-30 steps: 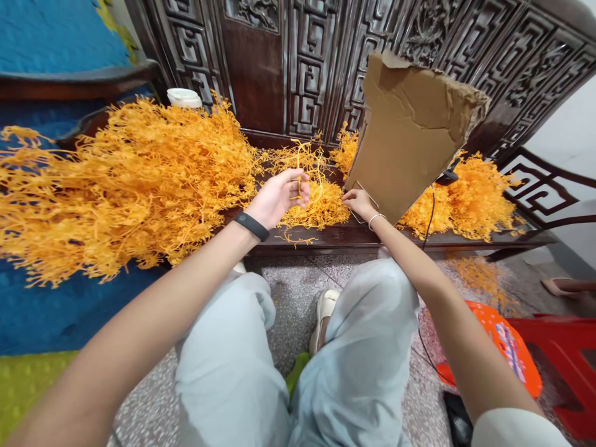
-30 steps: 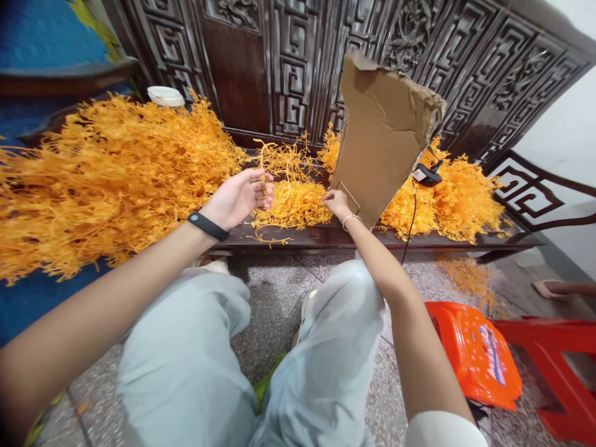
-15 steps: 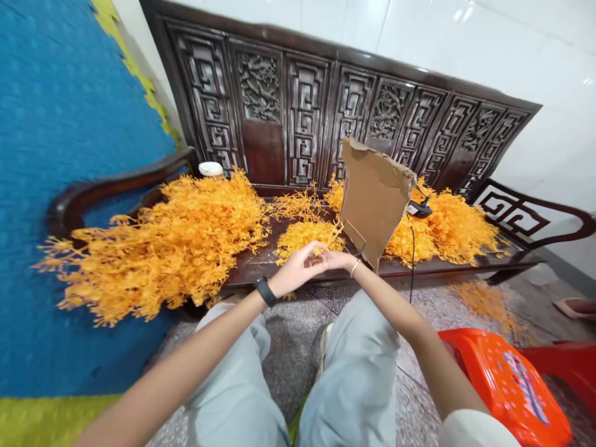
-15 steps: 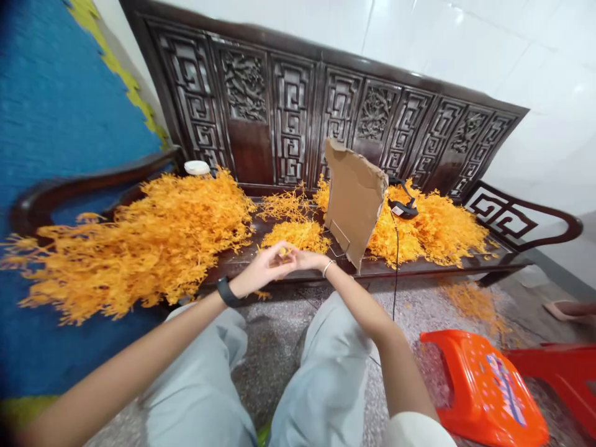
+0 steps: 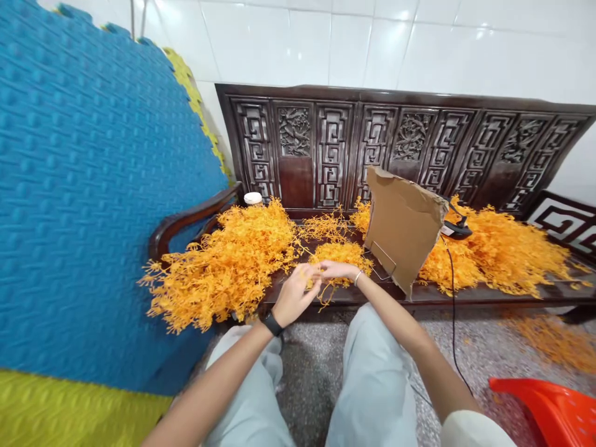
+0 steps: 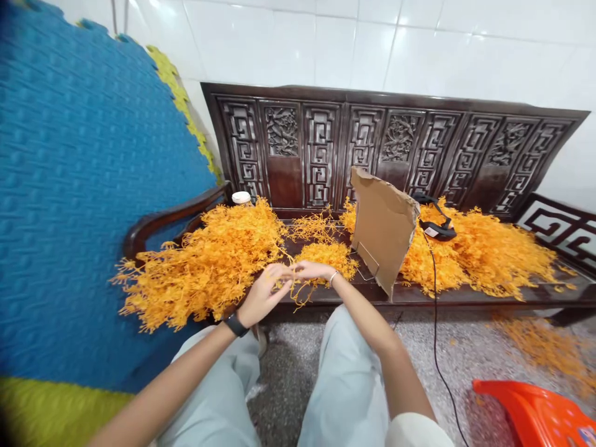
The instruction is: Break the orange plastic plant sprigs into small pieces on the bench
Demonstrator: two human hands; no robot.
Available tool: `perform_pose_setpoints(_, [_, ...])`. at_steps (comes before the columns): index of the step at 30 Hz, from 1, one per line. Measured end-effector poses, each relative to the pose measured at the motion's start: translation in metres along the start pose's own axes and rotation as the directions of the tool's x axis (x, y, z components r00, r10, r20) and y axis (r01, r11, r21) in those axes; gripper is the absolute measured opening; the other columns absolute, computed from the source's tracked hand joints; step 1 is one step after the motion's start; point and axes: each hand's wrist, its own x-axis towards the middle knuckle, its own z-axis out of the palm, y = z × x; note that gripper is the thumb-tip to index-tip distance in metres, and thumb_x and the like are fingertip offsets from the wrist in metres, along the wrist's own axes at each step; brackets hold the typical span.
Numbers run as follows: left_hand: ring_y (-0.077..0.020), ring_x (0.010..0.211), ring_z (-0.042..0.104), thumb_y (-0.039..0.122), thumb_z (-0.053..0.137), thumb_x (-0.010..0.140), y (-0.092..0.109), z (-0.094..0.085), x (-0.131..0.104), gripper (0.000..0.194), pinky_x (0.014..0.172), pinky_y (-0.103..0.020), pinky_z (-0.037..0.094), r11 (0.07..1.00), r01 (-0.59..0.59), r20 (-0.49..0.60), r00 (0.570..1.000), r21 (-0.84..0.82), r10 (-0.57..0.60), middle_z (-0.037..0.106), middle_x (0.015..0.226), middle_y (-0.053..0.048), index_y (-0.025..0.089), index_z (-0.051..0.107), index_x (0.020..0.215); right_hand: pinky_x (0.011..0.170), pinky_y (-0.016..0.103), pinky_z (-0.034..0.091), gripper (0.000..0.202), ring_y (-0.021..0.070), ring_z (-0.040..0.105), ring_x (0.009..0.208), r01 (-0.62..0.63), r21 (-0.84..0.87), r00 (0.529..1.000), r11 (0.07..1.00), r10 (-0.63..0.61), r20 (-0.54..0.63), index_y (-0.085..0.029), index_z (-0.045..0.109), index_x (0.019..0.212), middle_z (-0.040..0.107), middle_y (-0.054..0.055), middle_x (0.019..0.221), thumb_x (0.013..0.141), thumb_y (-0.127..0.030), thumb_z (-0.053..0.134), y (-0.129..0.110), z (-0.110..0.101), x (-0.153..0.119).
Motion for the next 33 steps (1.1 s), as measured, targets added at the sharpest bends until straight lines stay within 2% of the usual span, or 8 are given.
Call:
perform_pose_setpoints(5, [-0.0207,0.106,0.054,0.029,0.049,0.085,-0.018,0.006,0.005,0.018,0.090,-0.037,0.044,0.964,0.240,-0.152,0.955,-0.110,-0.255,0.054,0.120,-0.011,0.018,0.051,0.099,0.041,0.019,0.021,0.033,0.0034,0.029,0.041,-0.021,0.081,0.962,0.996,0.042,-0.268,-0.013,0.056,0.064,0.037,-0.008,0.046,0.070,-0.046,0.062,-0.021,-0.007,0.005])
perform_pose_setpoints(9, [-0.0183,0.090,0.060,0.027,0.050,0.083,-0.029,0.010,0.005,0.035,0.082,-0.035,0.047,0.926,0.350,-0.047,0.932,-0.139,-0.359,0.060,0.106,-0.009,0.018,0.042,0.115,0.041,0.021,0.017,0.045,0.0035,0.027,0.040,0.013,0.051,0.707,0.999,0.027,-0.707,-0.015,0.051,0.054,0.033,-0.008,0.042,0.068,-0.057,0.060,-0.030,-0.040,0.005])
perform_pose_setpoints(12, [-0.0210,0.091,0.059,0.026,0.051,0.080,-0.031,0.007,0.002,0.049,0.082,-0.038,0.047,0.911,0.412,-0.004,0.911,-0.032,-0.412,0.061,0.097,-0.008,0.015,0.035,0.125,0.041,0.021,0.016,0.049,0.0035,0.026,0.040,0.007,-0.015,0.552,1.000,-0.016,-0.834,-0.015,0.050,0.050,0.033,-0.007,0.041,0.064,-0.059,0.063,-0.030,-0.076,0.016])
perform_pose_setpoints(18, [-0.0215,0.100,0.057,0.023,0.047,0.083,-0.033,-0.001,0.000,0.021,0.089,-0.038,0.046,0.927,0.373,0.084,0.924,0.028,-0.374,0.061,0.104,-0.010,0.016,0.050,0.102,0.039,0.020,0.016,0.044,0.0033,0.024,0.037,0.194,0.060,0.505,0.979,-0.047,-0.862,-0.016,0.050,0.058,0.030,-0.008,0.043,0.072,-0.057,0.058,-0.034,-0.136,0.048])
perform_pose_setpoints(21, [-0.0223,0.102,0.055,0.022,0.047,0.083,-0.035,0.000,0.003,0.019,0.090,-0.038,0.045,0.929,0.362,0.153,0.916,0.082,-0.370,0.060,0.105,-0.010,0.016,0.050,0.101,0.041,0.021,0.025,0.038,0.0050,0.032,0.039,0.011,-0.046,0.540,0.999,-0.045,-0.841,-0.016,0.051,0.062,0.037,-0.007,0.045,0.077,-0.051,0.055,-0.023,-0.141,0.059])
perform_pose_setpoints(24, [-0.0234,0.103,0.054,0.023,0.044,0.085,-0.037,0.003,0.006,0.019,0.090,-0.039,0.045,0.940,0.308,0.234,0.913,0.145,-0.335,0.059,0.105,-0.010,0.015,0.050,0.101,0.052,0.022,0.036,0.031,0.0083,0.046,0.049,-0.320,-0.258,0.722,0.911,0.058,-0.690,-0.014,0.055,0.066,0.053,-0.002,0.055,0.074,-0.043,0.061,0.002,-0.127,0.068])
perform_pose_setpoints(27, [-0.0250,0.103,0.052,0.023,0.044,0.085,-0.039,0.008,0.009,0.021,0.089,-0.040,0.045,0.952,0.236,0.312,0.905,0.197,-0.289,0.057,0.105,-0.011,0.014,0.050,0.102,0.061,0.022,0.041,0.026,0.0114,0.055,0.063,-0.405,-0.378,0.842,0.833,0.178,-0.509,-0.013,0.062,0.069,0.064,0.002,0.069,0.062,-0.035,0.074,0.029,-0.105,0.076])
perform_pose_setpoints(33, [-0.0256,0.104,0.050,0.024,0.041,0.087,-0.041,0.013,0.012,0.021,0.087,-0.039,0.046,0.947,0.157,0.391,0.882,0.280,-0.262,0.056,0.105,-0.012,0.013,0.051,0.102,0.082,0.030,0.041,0.036,0.0202,0.059,0.090,-0.510,-0.477,0.837,0.716,0.285,-0.467,-0.013,0.065,0.090,0.067,0.010,0.097,0.065,-0.038,0.073,0.053,-0.079,0.099])
